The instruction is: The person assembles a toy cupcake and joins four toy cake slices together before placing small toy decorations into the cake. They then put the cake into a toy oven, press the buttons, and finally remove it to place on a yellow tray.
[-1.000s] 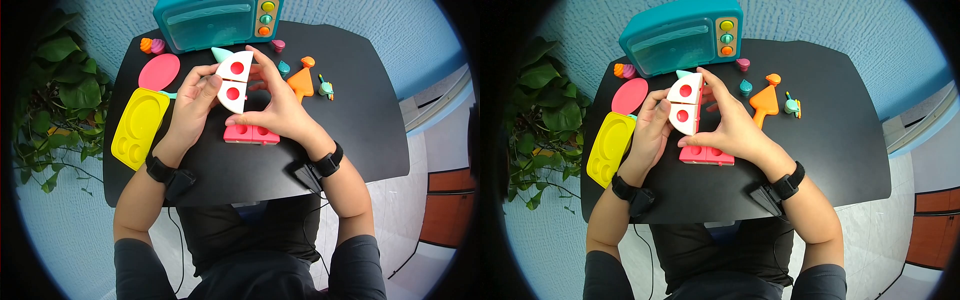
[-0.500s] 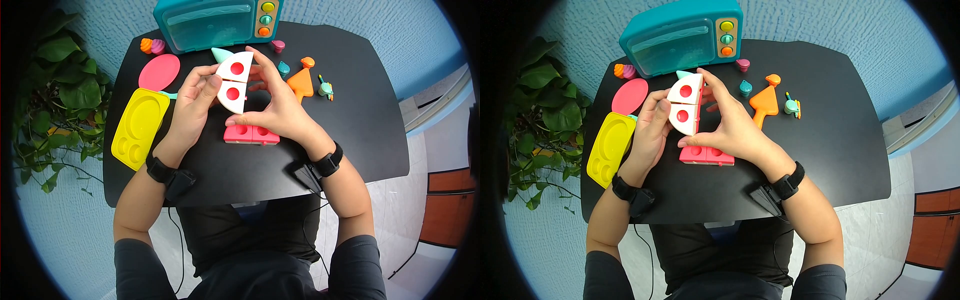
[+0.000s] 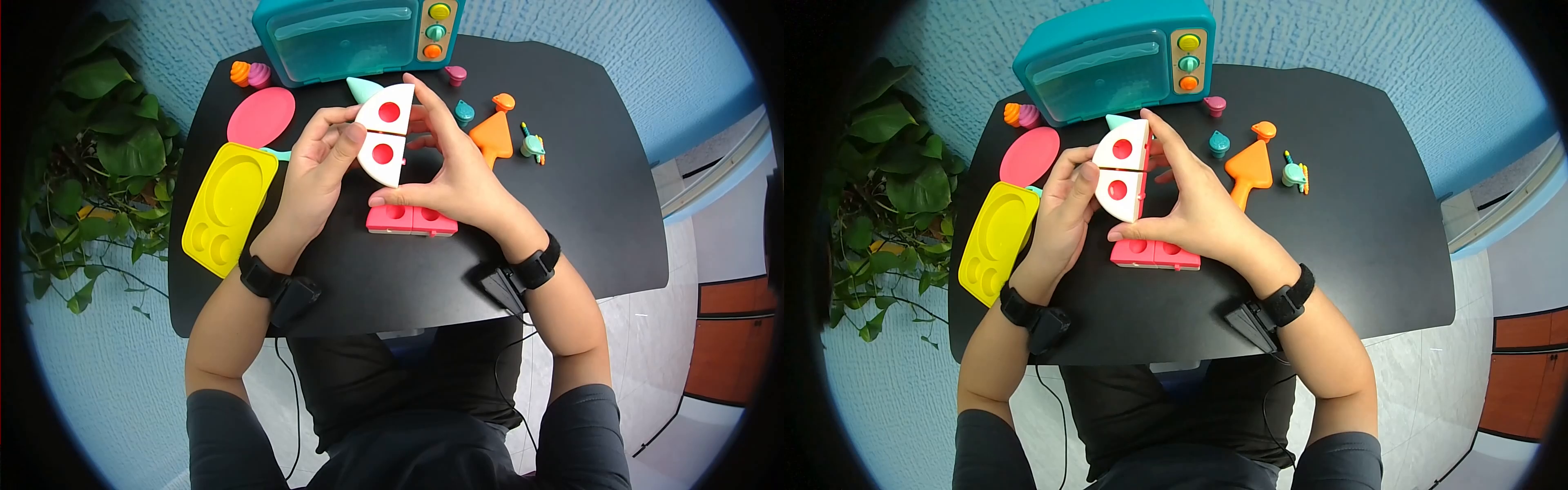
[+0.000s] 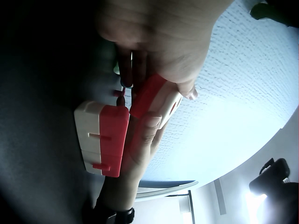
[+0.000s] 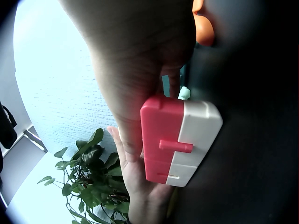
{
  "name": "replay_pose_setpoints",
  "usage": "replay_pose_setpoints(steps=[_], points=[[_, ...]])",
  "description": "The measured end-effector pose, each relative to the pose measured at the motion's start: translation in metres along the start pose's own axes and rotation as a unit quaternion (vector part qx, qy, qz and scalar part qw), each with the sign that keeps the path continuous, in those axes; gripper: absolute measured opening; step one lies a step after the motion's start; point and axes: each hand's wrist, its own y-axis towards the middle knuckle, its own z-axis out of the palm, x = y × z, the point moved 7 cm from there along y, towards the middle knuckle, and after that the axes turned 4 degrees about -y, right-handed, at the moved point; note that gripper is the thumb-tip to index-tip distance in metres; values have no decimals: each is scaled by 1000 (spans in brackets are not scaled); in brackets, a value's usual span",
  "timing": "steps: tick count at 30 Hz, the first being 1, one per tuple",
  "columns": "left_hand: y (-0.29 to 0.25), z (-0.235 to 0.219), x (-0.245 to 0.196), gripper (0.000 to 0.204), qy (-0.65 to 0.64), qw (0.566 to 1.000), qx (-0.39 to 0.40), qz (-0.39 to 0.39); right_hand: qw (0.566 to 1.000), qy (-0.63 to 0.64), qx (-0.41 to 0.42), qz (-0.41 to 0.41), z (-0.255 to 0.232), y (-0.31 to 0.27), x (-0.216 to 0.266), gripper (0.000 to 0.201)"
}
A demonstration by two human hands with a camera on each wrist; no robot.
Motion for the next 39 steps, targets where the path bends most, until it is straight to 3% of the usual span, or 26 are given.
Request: replay_pose_setpoints(steps=[39], points=[[0,-1,1,40,-14,1000,-1,-18,999,-8,-17,-30,-1,1,-2,133]])
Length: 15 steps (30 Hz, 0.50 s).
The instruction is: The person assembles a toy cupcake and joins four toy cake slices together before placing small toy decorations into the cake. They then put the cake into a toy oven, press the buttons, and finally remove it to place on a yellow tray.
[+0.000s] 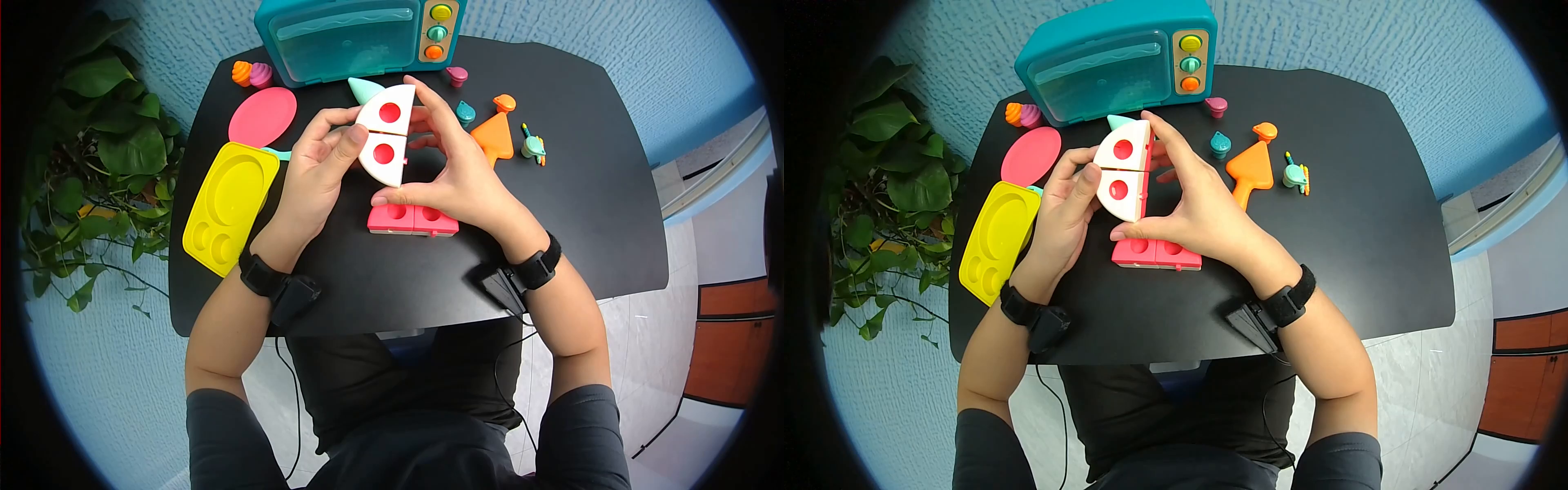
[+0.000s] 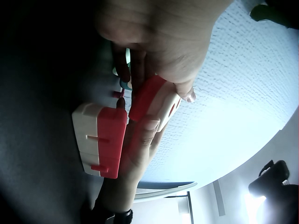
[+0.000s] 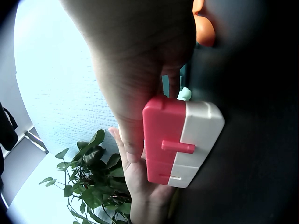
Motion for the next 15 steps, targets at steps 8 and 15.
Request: replay_pose_setpoints(steps=[8,15], points=[[0,0,0,39,-5,1000,2,-1,1000,3,1,7,0,0,1,135],[-1,1,0,41,1,1000,-5,-15,1000,8,7,12,-1,0,3,132]])
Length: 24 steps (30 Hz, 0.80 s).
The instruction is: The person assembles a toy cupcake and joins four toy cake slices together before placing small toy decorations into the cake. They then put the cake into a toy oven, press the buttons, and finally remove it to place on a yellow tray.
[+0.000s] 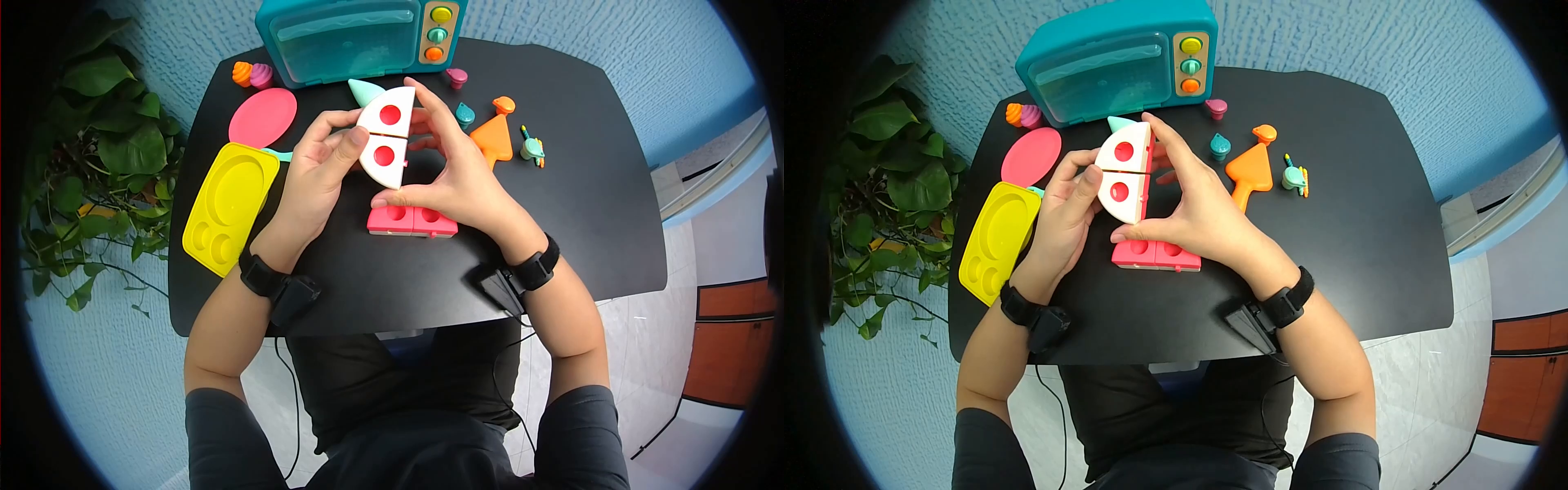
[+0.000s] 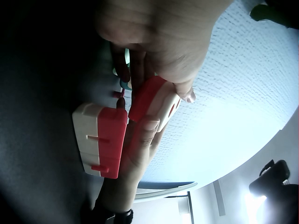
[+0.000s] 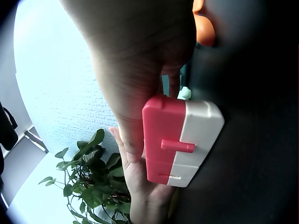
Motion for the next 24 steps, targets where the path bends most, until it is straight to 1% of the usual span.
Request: replay_pose_setpoints(steps=[13,15,18,19,23,24], points=[[-1,2,1,42,-18,1000,-12,-10,1000,13,-1,14,-1,0,-4,129],[0,1,4,45,22,1000,15,-7,1000,19,-4,19,-2,-1,-5,131],[1,2,2,41,-35,999,-4,0,1000,22,-4,16,-1,1,-6,134],[2,3,2,40,-39,999,3,15,999,27,-2,19,0,0,-7,134],[3,2,-1,39,-29,999,1,24,998,45,8,33,2,2,-10,135],[3,2,-1,39,-30,999,5,17,999,42,11,32,3,2,-11,135]])
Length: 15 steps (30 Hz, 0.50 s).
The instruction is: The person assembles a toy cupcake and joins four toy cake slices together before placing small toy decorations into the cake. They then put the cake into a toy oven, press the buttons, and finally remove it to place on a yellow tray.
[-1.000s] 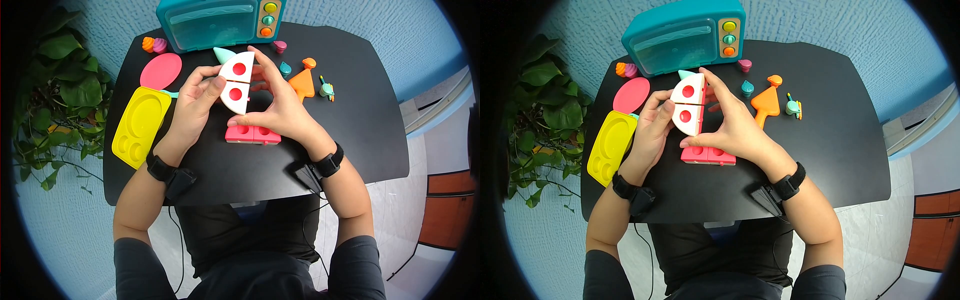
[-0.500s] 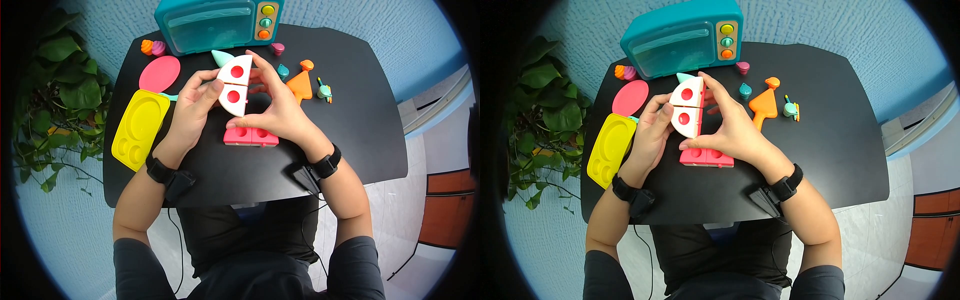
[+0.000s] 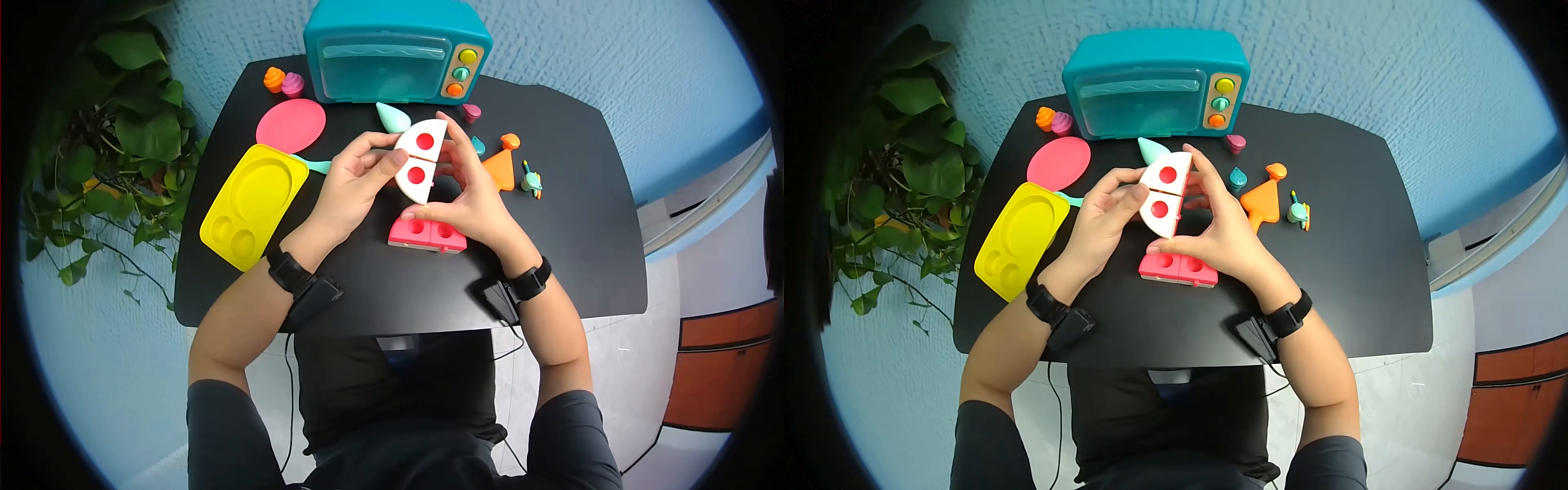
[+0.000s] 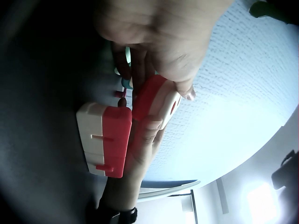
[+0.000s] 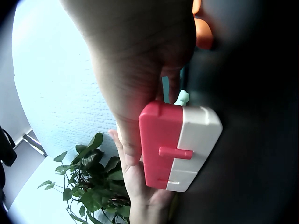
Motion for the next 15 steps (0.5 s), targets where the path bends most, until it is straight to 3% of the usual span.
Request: replay_pose_setpoints(steps=[15], points=[[0,-3,5,40,4,999,-5,-32,999,24,13,16,0,0,-2,135]])
